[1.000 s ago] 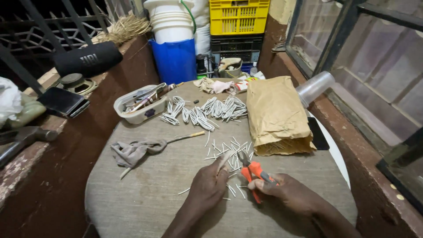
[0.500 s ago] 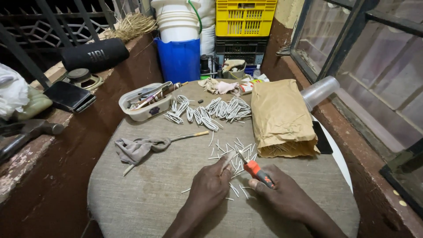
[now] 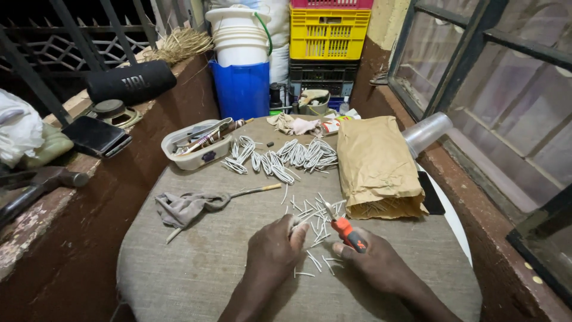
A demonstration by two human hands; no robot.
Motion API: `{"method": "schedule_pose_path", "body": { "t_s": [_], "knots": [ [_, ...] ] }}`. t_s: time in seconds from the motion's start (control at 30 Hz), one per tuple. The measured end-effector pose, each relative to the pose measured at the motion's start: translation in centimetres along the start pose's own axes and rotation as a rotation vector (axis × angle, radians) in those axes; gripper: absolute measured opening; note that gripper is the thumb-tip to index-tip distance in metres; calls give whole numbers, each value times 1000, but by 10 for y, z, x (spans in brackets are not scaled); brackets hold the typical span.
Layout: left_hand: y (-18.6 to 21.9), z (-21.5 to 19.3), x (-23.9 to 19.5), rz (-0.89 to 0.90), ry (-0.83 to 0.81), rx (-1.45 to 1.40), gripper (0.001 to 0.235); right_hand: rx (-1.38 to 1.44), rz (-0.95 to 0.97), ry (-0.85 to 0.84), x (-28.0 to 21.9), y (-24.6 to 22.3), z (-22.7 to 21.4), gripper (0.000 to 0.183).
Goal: A person uses pliers to cut or crimp small white wire components on a workbench.
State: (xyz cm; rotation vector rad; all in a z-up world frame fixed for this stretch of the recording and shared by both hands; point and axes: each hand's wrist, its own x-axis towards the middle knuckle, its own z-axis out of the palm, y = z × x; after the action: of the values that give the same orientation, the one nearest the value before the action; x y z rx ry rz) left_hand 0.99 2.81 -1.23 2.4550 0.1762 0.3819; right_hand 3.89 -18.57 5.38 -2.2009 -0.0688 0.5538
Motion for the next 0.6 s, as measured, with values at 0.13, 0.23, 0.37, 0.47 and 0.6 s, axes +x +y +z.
{"method": "schedule_pose_path", "body": {
  "t_s": [0.13, 0.23, 0.37, 0.47, 0.6],
  "knots": [
    [-2, 9, -5, 64, 155, 86, 32, 835, 176, -13, -40, -32, 18, 57],
    [3, 2, -4, 177, 120, 92, 32, 176, -97, 152, -23, -4, 21, 33],
    [2, -9, 1, 111, -134, -298, 38, 676, -147, -78, 16, 53, 29, 27],
    [5, -16, -2, 29, -257, -650, 40, 654, -203, -207, 10, 52, 35, 45],
    [25, -28, -7, -71, -196, -585, 28, -44, -50, -32, 0, 22, 15, 53]
  ]
}}
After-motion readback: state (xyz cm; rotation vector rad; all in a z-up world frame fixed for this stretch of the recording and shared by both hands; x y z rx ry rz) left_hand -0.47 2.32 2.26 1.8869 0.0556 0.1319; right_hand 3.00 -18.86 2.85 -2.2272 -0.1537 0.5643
